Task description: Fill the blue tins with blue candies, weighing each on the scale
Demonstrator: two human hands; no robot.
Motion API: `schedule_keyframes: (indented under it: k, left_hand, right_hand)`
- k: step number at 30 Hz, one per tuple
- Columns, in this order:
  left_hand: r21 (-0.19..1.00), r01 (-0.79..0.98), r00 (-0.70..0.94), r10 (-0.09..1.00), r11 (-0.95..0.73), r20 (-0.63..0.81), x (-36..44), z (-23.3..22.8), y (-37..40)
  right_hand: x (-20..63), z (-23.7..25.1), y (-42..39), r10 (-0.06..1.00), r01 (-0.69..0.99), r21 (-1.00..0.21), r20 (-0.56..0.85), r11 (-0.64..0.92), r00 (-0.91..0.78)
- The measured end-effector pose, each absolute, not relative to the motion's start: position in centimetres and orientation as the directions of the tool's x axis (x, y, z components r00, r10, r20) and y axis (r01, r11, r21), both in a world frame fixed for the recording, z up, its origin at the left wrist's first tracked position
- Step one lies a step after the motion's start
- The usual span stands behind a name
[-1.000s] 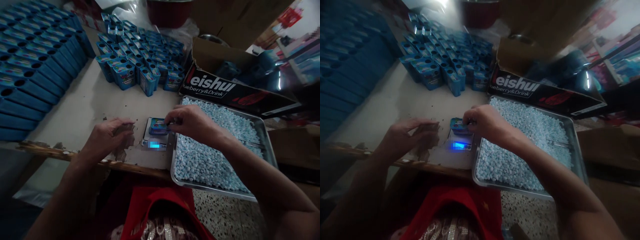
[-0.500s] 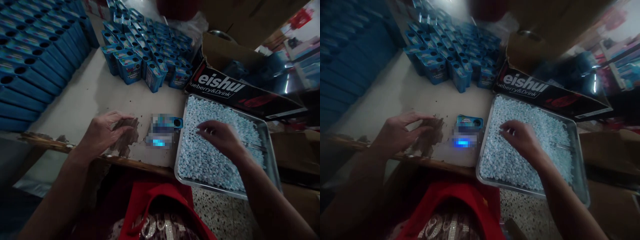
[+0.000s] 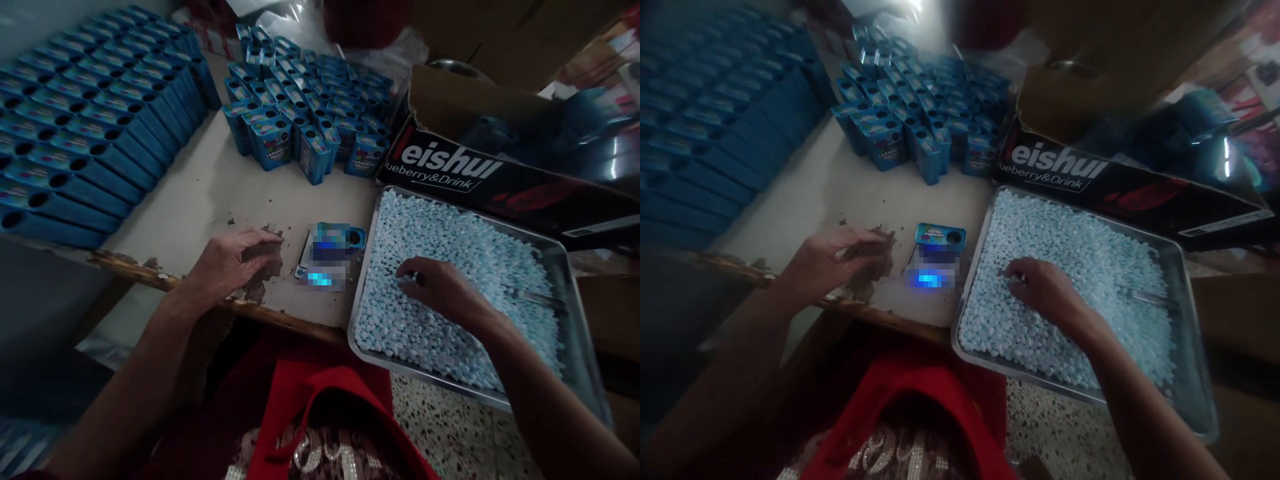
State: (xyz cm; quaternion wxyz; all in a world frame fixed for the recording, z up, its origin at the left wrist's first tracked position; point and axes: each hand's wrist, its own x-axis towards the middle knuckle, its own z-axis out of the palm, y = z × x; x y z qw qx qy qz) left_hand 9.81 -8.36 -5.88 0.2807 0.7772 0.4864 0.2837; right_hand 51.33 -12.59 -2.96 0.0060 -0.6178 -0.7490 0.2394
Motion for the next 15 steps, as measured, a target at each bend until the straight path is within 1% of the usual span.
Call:
schedule_keyframes:
  k: [3,5,7,9,10,11,12,13,15]
  left_hand:
    - [0.713,0.609,0.347,0.925,-0.347,0.154,9.8,-5.8,-8.4]
    - [0.720,0.598,0.358,0.921,-0.353,0.154,10.6,-5.5,-8.2]
    - [0.726,0.578,0.379,0.910,-0.373,0.165,11.6,-5.2,-7.9]
    - [0.729,0.558,0.403,0.897,-0.397,0.179,12.4,-5.0,-7.6]
    - [0.728,0.548,0.415,0.890,-0.411,0.190,12.6,-5.1,-7.5]
    - [0.726,0.542,0.423,0.884,-0.423,0.198,12.7,-5.2,-7.4]
    - [0.725,0.539,0.426,0.881,-0.428,0.204,12.6,-5.5,-7.3]
    - [0.725,0.541,0.426,0.882,-0.427,0.202,12.3,-5.7,-7.3]
    - [0.727,0.553,0.411,0.893,-0.406,0.186,11.5,-6.2,-7.3]
  right_hand:
    - [52.3,-2.4,-12.4,0.973,0.882,-0.472,-0.212,-0.021,-0.090]
    - [52.0,-1.7,-12.1,0.977,0.781,-0.614,-0.214,-0.120,-0.018]
    - [51.0,-0.7,-11.5,0.969,0.624,-0.759,-0.247,-0.184,-0.015]
    - [49.2,0.5,-10.6,0.965,0.512,-0.841,-0.251,-0.175,-0.081]
    - [48.2,1.1,-10.0,0.966,0.504,-0.853,-0.226,-0.132,-0.129]
    - [47.1,1.6,-9.5,0.967,0.532,-0.845,-0.184,-0.062,-0.179]
    - [46.0,2.1,-8.9,0.965,0.582,-0.812,-0.126,0.034,-0.231]
    - [44.9,2.5,-8.4,0.957,0.641,-0.754,-0.060,0.143,-0.283]
    - [43.2,3.0,-7.4,0.918,0.737,-0.581,0.048,0.346,-0.393]
